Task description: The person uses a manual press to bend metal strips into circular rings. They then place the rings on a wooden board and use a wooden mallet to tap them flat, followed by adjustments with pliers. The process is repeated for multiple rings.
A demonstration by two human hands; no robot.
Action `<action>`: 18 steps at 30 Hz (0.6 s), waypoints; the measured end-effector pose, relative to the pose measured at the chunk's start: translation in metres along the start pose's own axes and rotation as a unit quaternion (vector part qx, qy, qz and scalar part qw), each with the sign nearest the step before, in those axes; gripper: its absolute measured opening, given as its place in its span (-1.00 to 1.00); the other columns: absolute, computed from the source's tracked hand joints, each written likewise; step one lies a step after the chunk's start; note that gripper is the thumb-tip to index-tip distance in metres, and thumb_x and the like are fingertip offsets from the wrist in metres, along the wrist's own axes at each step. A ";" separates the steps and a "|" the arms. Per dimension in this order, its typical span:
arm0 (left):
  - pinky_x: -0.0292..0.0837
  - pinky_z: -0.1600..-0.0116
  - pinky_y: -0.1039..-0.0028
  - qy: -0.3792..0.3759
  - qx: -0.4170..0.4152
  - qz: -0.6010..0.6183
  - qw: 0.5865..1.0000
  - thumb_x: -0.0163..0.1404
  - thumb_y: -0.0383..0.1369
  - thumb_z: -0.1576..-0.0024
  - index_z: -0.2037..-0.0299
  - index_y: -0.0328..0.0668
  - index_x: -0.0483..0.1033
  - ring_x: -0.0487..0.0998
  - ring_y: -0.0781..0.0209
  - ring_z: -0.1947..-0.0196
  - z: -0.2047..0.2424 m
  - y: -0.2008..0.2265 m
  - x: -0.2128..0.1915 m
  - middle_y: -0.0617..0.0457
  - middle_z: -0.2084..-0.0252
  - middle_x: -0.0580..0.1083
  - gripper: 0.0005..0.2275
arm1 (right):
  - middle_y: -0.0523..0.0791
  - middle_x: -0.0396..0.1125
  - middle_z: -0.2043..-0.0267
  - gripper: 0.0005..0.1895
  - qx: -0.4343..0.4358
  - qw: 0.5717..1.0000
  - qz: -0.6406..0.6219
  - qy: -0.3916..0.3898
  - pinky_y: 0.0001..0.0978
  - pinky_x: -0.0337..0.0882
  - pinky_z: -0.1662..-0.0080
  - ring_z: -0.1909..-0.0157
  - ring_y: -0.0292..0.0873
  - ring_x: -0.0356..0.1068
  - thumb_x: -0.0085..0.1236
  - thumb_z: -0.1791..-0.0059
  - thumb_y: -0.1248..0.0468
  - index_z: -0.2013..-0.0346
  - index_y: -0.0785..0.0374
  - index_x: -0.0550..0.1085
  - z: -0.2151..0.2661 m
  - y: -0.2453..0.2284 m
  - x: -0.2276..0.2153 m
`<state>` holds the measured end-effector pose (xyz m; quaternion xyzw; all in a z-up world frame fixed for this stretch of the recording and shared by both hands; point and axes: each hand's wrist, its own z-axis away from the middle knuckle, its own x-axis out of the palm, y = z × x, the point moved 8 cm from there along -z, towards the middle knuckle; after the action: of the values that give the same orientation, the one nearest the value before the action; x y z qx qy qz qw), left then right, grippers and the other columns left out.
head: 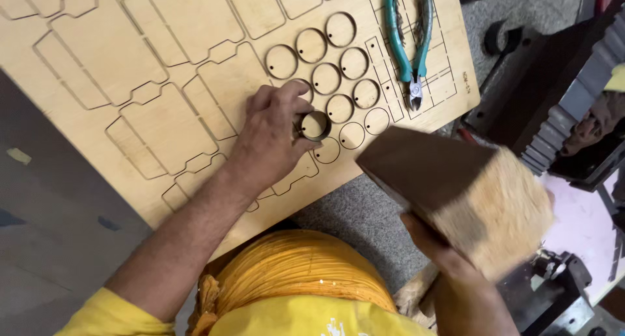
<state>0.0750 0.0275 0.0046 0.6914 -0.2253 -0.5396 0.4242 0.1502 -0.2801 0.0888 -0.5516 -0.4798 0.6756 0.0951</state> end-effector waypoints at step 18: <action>0.21 -0.22 0.10 0.013 0.031 0.015 0.999 0.35 -0.47 0.04 -0.27 -0.20 0.05 0.46 -0.07 -0.10 0.005 0.009 -0.011 -0.06 0.05 0.61 -0.25 | -0.06 0.34 -0.18 -0.01 -0.125 0.991 0.041 -0.011 -0.31 0.47 -0.17 -0.13 -0.16 0.43 0.61 0.23 0.03 -0.23 0.30 0.14 -0.080 -0.092 0.081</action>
<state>0.0679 0.0298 0.0180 0.7076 -0.2468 -0.5169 0.4138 0.1499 -0.1354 0.1101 -0.5705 -0.5385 0.6201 -0.0074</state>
